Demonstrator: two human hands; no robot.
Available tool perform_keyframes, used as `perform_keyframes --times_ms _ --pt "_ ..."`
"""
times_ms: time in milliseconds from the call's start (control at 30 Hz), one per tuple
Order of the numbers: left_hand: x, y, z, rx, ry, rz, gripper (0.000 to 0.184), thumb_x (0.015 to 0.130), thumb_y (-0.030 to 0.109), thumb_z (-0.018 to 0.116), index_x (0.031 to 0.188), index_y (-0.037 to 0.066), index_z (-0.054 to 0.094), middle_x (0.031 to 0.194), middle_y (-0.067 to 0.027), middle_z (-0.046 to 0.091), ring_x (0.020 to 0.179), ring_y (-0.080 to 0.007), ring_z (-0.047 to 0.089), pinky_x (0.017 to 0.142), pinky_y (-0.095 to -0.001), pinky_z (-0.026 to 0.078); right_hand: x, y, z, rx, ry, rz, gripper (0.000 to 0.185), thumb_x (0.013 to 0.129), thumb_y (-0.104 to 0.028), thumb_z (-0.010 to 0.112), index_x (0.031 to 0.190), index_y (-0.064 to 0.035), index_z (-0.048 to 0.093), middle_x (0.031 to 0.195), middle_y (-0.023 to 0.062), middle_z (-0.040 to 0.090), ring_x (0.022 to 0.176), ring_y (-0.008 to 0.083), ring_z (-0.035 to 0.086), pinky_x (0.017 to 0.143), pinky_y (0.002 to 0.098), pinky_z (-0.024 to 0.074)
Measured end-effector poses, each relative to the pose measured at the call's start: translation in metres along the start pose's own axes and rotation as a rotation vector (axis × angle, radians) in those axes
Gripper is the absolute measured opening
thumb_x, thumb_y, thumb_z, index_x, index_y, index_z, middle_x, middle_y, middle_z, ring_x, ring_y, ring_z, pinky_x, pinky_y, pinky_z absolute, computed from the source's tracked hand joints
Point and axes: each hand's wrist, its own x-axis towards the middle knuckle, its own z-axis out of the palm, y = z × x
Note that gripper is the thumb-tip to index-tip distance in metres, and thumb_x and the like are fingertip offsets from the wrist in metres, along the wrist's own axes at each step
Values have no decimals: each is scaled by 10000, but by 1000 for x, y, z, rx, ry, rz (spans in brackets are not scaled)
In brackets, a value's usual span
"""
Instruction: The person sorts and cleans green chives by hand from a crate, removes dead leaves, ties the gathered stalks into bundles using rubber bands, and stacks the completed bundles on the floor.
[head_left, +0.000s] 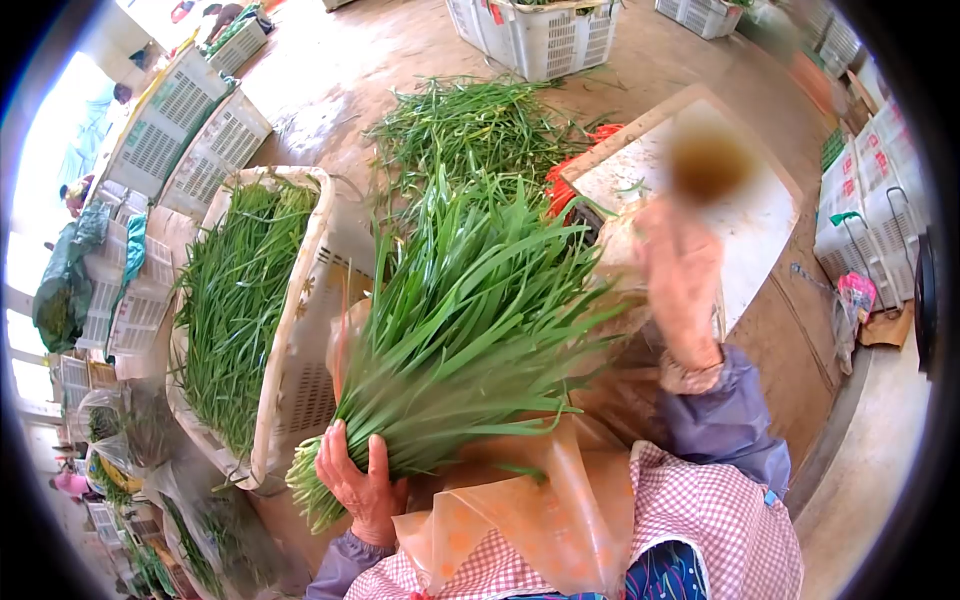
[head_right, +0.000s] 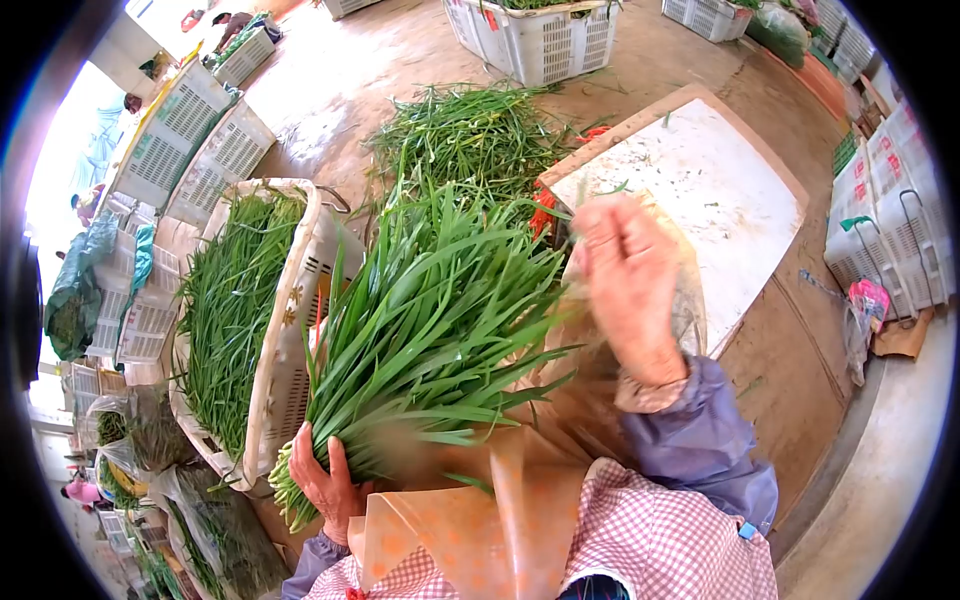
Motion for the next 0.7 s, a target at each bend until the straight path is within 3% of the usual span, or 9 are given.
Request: perform_keyframes --times_ms 133,233,367,433,533,567,600,667,700 --pt "3 2 -1 -36 24 20 574 872 419 470 1338 118 324 1352 -282 325 1167 -466 389 908 -596 304 34 -14 -6 172 -82 49 118 925 -138 564 904 -30 607 704 -43 534 601 52 470 524 206 390" --pt "8 8 -3 -59 56 7 516 831 319 513 1306 179 369 1324 -261 368 1151 -449 416 906 -582 329 63 -15 14 -118 -475 -246 155 905 -169 589 935 -20 618 753 -17 572 692 68 504 611 229 435" --pt "7 10 -2 -65 101 -13 465 809 248 535 1262 245 428 1293 -233 424 1124 -432 452 906 -571 356 75 -24 55 -376 -746 -490 242 917 -250 525 890 -23 603 756 97 610 679 211 596 604 329 478" --pt "6 10 -3 -76 96 -28 443 828 241 537 1258 258 433 1288 -222 436 1122 -425 458 910 -569 357 76 -13 64 -663 -936 -785 250 927 -242 472 818 -36 562 722 124 585 666 279 600 572 374 479" --pt "-1 7 4 -71 112 -39 411 858 236 553 1250 282 439 1272 -199 460 1115 -409 472 914 -563 362 73 -8 64 -703 -848 -780 245 929 -218 448 765 -47 509 661 116 533 615 287 576 539 394 468" --pt "-4 6 6 -47 135 -35 402 869 239 568 1246 293 440 1262 -187 473 1109 -401 480 914 -559 366 75 -3 57 -536 -689 -731 208 920 -186 489 764 -48 499 622 120 483 585 264 551 523 359 462" --pt "-5 5 8 -54 133 -43 402 869 239 568 1246 293 440 1262 -187 473 1109 -401 480 914 -559 366 78 10 56 -213 -498 -624 155 915 -136 530 785 -54 514 606 53 480 567 166 524 505 292 440" --pt "-7 5 9 -42 155 -39 412 866 249 606 1239 310 443 1240 -168 493 1096 -388 494 909 -554 377 96 15 31 -148 -400 -165 117 916 -98 552 811 -48 555 651 -17 521 595 75 493 516 226 416" --pt "-8 5 10 -46 155 -47 412 866 249 606 1239 310 443 1240 -168 493 1096 -388 494 909 -554 377 98 13 29 -152 -408 -167 117 916 -98 552 811 -48 555 651 -17 521 595 75 493 516 226 416"
